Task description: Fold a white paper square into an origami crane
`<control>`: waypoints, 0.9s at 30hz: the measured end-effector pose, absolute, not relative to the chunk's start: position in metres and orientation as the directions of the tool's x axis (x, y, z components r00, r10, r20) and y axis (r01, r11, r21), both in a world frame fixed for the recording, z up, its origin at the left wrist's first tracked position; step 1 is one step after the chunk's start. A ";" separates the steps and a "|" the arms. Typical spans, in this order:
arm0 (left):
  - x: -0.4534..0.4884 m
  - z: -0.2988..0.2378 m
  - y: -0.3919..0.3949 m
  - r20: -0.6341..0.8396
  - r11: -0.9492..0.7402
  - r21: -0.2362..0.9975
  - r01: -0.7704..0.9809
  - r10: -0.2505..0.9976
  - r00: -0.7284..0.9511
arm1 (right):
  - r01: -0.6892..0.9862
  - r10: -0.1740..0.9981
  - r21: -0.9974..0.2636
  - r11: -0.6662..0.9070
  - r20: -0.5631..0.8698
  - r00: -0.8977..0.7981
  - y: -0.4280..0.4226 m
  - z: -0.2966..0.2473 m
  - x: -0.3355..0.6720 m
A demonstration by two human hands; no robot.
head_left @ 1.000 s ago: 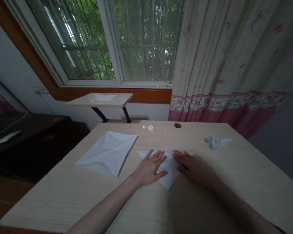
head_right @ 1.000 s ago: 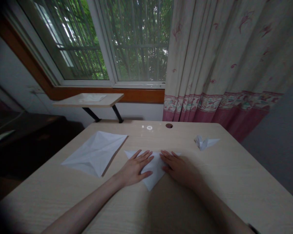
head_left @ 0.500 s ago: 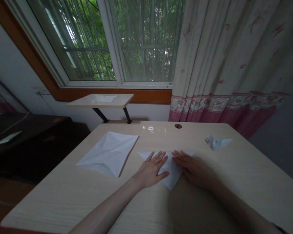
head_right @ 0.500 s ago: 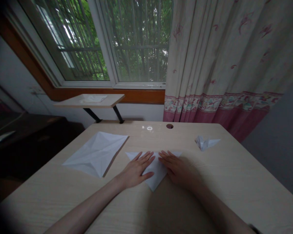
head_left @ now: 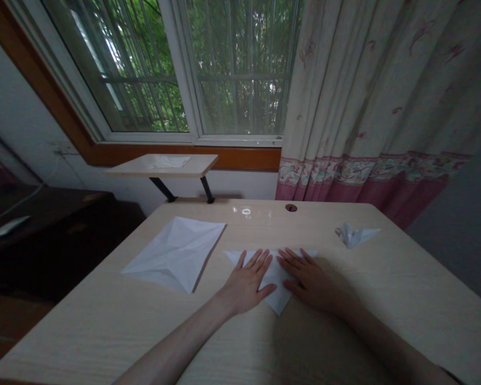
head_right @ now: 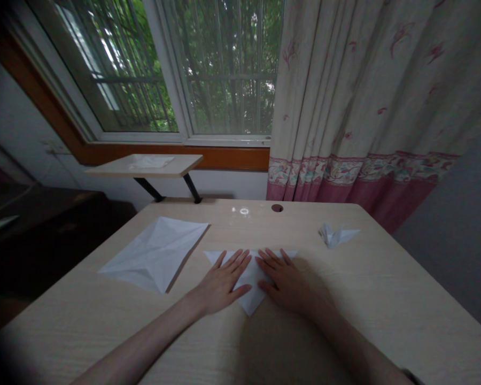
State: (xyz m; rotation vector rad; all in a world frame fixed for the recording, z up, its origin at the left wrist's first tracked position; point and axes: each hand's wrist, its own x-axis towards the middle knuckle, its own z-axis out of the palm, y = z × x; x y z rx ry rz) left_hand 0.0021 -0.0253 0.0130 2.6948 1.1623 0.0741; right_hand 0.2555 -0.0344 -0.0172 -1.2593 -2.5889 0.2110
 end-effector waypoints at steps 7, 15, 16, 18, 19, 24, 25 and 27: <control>0.002 0.013 -0.025 -0.024 -0.618 0.202 0.759 0.772 0.635 | 0.759 0.795 -0.239 0.605 0.130 -0.593 -0.036 -0.007 0.255; 0.000 0.013 -0.024 -0.041 -0.555 0.206 0.806 0.818 0.573 | 0.793 0.822 -0.224 0.566 0.075 -0.565 -0.038 -0.001 0.253; 0.000 0.014 -0.024 -0.044 -0.547 0.207 0.811 0.823 0.566 | 0.797 0.824 -0.220 0.563 0.075 -0.562 -0.038 -0.001 0.253; 0.000 0.015 -0.025 -0.039 -0.543 0.207 0.814 0.827 0.561 | 0.800 0.827 -0.213 0.560 0.080 -0.557 -0.038 -0.001 0.253; 0.000 0.015 -0.025 -0.037 -0.542 0.205 0.815 0.828 0.559 | 0.803 0.828 -0.208 0.559 0.086 -0.554 -0.038 -0.002 0.253; 0.001 0.016 -0.026 -0.041 -0.534 0.192 0.824 0.834 0.550 | 0.813 0.832 -0.178 0.555 0.096 -0.547 -0.038 -0.003 0.254; 0.001 0.017 -0.026 -0.041 -0.534 0.193 0.823 0.834 0.551 | 0.814 0.832 -0.174 0.555 0.099 -0.546 -0.038 -0.003 0.254; 0.001 0.017 -0.026 -0.041 -0.535 0.198 0.821 0.833 0.552 | 0.814 0.831 -0.166 0.557 0.112 -0.545 -0.038 -0.004 0.254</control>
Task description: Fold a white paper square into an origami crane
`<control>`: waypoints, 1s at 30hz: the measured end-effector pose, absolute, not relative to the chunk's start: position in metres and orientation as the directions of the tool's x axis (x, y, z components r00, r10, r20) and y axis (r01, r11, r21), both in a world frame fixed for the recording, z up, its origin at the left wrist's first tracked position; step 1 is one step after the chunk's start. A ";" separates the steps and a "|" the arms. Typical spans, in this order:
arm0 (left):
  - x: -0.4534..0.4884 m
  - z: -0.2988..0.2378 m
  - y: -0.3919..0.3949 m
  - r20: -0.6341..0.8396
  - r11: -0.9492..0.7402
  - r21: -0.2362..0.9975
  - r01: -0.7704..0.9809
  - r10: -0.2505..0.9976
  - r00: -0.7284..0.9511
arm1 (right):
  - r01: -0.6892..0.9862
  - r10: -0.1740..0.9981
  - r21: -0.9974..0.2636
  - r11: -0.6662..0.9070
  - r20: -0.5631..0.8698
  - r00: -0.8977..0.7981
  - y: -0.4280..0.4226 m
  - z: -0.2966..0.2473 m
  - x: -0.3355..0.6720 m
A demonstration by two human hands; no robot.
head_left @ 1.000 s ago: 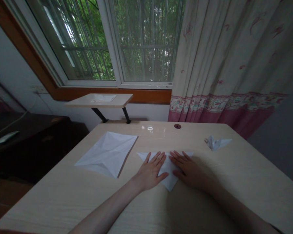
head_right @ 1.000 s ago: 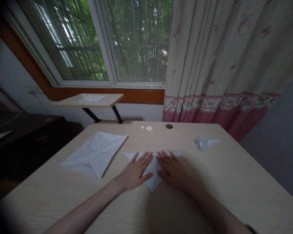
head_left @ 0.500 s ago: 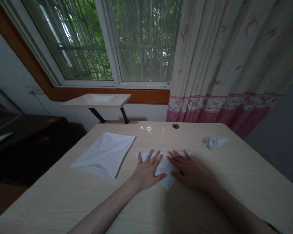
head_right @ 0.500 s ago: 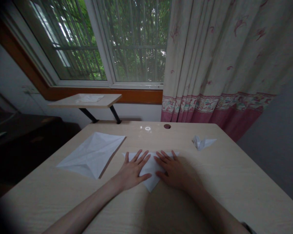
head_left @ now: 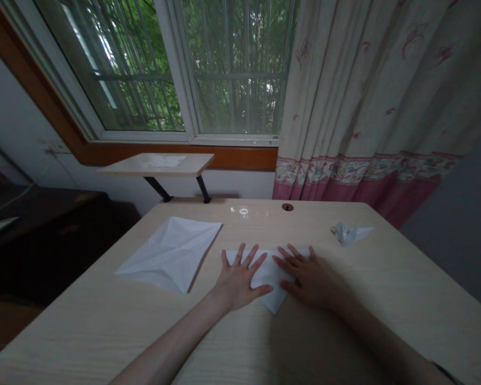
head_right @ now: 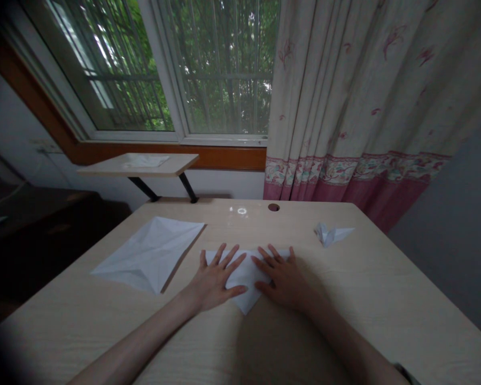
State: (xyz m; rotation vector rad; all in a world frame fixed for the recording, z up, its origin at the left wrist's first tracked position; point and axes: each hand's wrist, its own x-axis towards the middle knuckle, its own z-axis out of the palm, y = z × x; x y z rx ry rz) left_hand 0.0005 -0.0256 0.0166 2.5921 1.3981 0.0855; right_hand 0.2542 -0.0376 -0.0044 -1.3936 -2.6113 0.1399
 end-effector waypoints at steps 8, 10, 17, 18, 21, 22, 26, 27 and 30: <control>-0.002 0.013 -0.024 -0.048 -0.553 0.212 0.806 0.818 0.574 | 0.828 0.841 -0.143 0.542 0.105 -0.532 -0.037 -0.006 0.254; -0.002 0.013 -0.023 -0.057 -0.558 0.204 0.804 0.813 0.579 | 0.829 0.841 -0.141 0.541 0.090 -0.534 -0.037 -0.005 0.254; -0.004 0.015 -0.022 -0.073 -0.577 0.204 0.791 0.797 0.600 | 0.848 0.857 -0.126 0.515 0.075 -0.509 -0.037 -0.004 0.253; -0.004 0.015 -0.022 -0.071 -0.578 0.201 0.791 0.797 0.600 | 0.851 0.860 -0.119 0.511 0.067 -0.507 -0.037 -0.004 0.253; -0.004 0.015 -0.023 -0.066 -0.573 0.184 0.798 0.803 0.592 | 0.857 0.863 -0.100 0.505 0.052 -0.503 -0.037 -0.003 0.253; -0.003 0.014 -0.023 -0.065 -0.572 0.177 0.801 0.805 0.590 | 0.856 0.861 -0.096 0.508 0.048 -0.506 -0.036 -0.003 0.254; -0.004 0.012 -0.022 -0.048 -0.573 0.164 0.803 0.809 0.586 | 0.853 0.856 -0.076 0.516 0.038 -0.515 -0.036 -0.002 0.254; -0.004 0.011 -0.022 -0.040 -0.577 0.163 0.800 0.806 0.590 | 0.853 0.856 -0.073 0.517 0.037 -0.516 -0.036 -0.003 0.255; -0.005 0.008 -0.020 -0.008 -0.587 0.164 0.793 0.803 0.596 | 0.852 0.856 -0.077 0.518 0.042 -0.516 -0.035 -0.004 0.255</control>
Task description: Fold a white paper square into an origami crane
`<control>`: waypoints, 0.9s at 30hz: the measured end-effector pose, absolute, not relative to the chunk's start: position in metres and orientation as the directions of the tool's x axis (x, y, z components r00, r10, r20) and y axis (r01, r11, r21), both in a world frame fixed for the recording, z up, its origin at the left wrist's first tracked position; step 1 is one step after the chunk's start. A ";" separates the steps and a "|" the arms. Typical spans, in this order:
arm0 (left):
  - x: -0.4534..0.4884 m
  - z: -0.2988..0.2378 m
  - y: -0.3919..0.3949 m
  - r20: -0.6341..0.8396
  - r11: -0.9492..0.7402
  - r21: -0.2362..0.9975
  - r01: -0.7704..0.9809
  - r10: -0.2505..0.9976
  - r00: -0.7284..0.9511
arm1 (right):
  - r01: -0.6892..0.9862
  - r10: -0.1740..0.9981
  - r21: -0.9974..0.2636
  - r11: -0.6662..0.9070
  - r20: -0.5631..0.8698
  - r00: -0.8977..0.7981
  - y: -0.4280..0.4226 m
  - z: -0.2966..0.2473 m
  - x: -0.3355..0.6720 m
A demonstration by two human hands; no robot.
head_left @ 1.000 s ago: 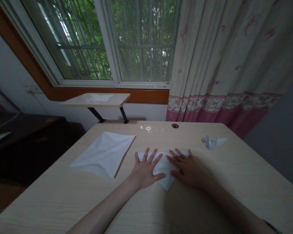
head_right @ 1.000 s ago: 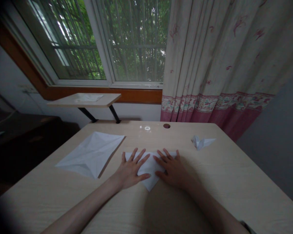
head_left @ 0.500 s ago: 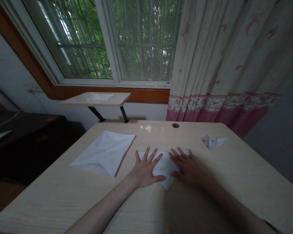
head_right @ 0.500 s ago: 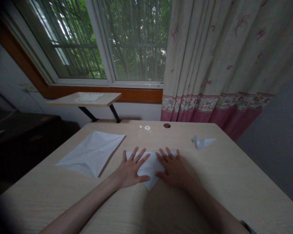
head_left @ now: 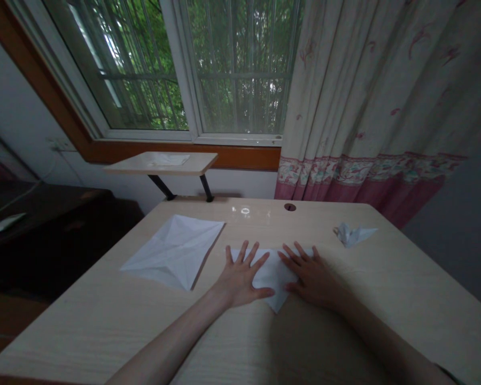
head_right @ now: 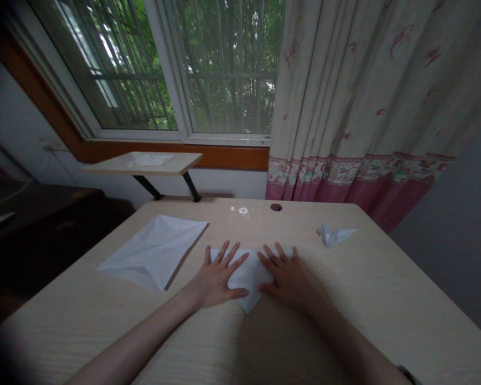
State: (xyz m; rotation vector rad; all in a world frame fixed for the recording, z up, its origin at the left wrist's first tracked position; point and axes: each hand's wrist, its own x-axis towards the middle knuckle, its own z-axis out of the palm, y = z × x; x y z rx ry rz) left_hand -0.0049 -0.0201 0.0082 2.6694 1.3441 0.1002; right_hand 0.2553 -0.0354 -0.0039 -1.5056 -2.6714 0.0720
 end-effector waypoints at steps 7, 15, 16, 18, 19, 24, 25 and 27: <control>-0.007 0.004 -0.018 0.078 -0.640 0.166 0.751 0.767 0.637 | 0.853 0.859 -0.098 0.512 0.060 -0.509 -0.033 -0.009 0.257; -0.012 0.007 -0.007 0.155 -0.775 0.206 0.597 0.628 0.762 | 0.837 0.846 -0.129 0.532 0.045 -0.531 -0.027 -0.010 0.270; -0.012 0.008 -0.007 0.162 -0.785 0.223 0.578 0.615 0.772 | 0.828 0.839 -0.142 0.543 0.046 -0.543 -0.026 -0.011 0.273; -0.012 0.010 -0.005 0.167 -0.794 0.261 0.549 0.597 0.784 | 0.792 0.809 -0.179 0.584 0.047 -0.586 -0.022 -0.013 0.278; -0.011 0.011 -0.005 0.163 -0.793 0.277 0.542 0.595 0.787 | 0.769 0.790 -0.201 0.607 0.046 -0.612 -0.021 -0.014 0.280; -0.012 0.013 -0.003 0.151 -0.771 0.329 0.545 0.613 0.776 | 0.706 0.749 -0.294 0.644 0.057 -0.660 -0.018 -0.017 0.284; -0.012 0.013 -0.003 0.160 -0.771 0.334 0.542 0.613 0.774 | 0.703 0.750 -0.306 0.642 0.062 -0.658 -0.018 -0.017 0.284; -0.012 0.012 -0.002 0.187 -0.777 0.338 0.530 0.608 0.772 | 0.699 0.754 -0.326 0.636 0.070 -0.653 -0.019 -0.016 0.283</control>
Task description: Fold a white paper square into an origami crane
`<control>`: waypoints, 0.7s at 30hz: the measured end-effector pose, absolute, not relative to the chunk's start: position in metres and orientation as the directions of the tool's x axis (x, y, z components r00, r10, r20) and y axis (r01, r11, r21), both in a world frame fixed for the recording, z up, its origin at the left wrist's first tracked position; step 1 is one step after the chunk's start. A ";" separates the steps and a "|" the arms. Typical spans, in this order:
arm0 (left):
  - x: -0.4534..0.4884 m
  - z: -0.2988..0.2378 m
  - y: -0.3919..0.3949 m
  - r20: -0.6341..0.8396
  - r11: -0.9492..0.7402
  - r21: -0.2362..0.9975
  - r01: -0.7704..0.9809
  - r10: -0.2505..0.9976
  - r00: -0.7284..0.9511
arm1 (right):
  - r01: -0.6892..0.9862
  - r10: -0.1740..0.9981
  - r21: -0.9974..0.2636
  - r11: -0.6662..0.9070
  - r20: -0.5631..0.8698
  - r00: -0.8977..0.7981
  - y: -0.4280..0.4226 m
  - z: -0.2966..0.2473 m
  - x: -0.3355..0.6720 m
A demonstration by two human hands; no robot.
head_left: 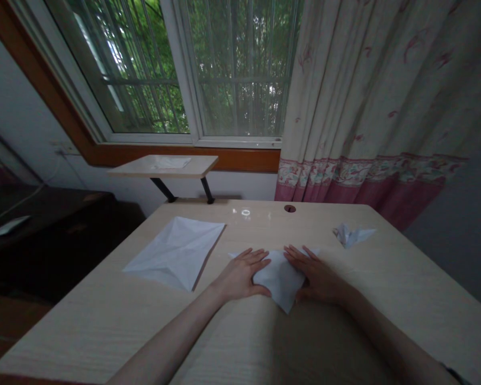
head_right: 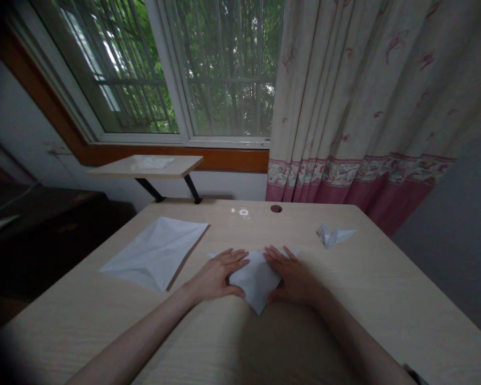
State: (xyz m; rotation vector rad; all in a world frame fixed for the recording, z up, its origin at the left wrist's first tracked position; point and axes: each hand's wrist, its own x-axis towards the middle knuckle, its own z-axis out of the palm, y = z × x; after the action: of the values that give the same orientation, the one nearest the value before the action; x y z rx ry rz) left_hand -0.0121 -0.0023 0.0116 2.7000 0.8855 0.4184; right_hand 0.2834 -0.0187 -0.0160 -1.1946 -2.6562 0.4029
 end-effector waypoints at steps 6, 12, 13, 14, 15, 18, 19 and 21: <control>-0.013 0.005 0.003 0.299 -0.819 0.313 0.482 0.566 0.768 | 0.682 0.748 -0.352 0.640 0.087 -0.657 -0.018 -0.015 0.284; -0.014 0.009 0.002 0.472 -0.891 0.250 0.379 0.454 0.756 | 0.702 0.761 -0.341 0.625 0.063 -0.646 -0.019 -0.010 0.282; -0.013 0.011 0.000 0.501 -0.903 0.236 0.360 0.430 0.751 | 0.706 0.763 -0.336 0.623 0.060 -0.644 -0.020 -0.008 0.282; -0.013 0.013 -0.002 0.522 -0.908 0.226 0.353 0.419 0.743 | 0.708 0.763 -0.333 0.623 0.058 -0.644 -0.020 -0.007 0.281; -0.012 0.015 -0.004 0.543 -0.913 0.207 0.352 0.406 0.735 | 0.707 0.762 -0.330 0.625 0.059 -0.645 -0.020 -0.007 0.281; -0.010 0.019 -0.009 0.593 -0.919 0.147 0.365 0.377 0.712 | 0.698 0.753 -0.323 0.639 0.075 -0.654 -0.021 -0.006 0.281; -0.010 0.019 -0.009 0.607 -0.921 0.131 0.366 0.367 0.705 | 0.696 0.750 -0.320 0.643 0.080 -0.656 -0.021 -0.006 0.281; -0.009 0.020 -0.010 0.634 -0.924 0.113 0.366 0.350 0.690 | 0.695 0.748 -0.312 0.648 0.087 -0.659 -0.020 -0.007 0.282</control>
State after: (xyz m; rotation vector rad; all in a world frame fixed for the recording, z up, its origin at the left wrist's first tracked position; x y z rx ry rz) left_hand -0.0093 -0.0103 0.0200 2.9083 0.6164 1.0835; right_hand 0.2819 -0.0202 -0.0067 -1.1790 -2.6590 0.3743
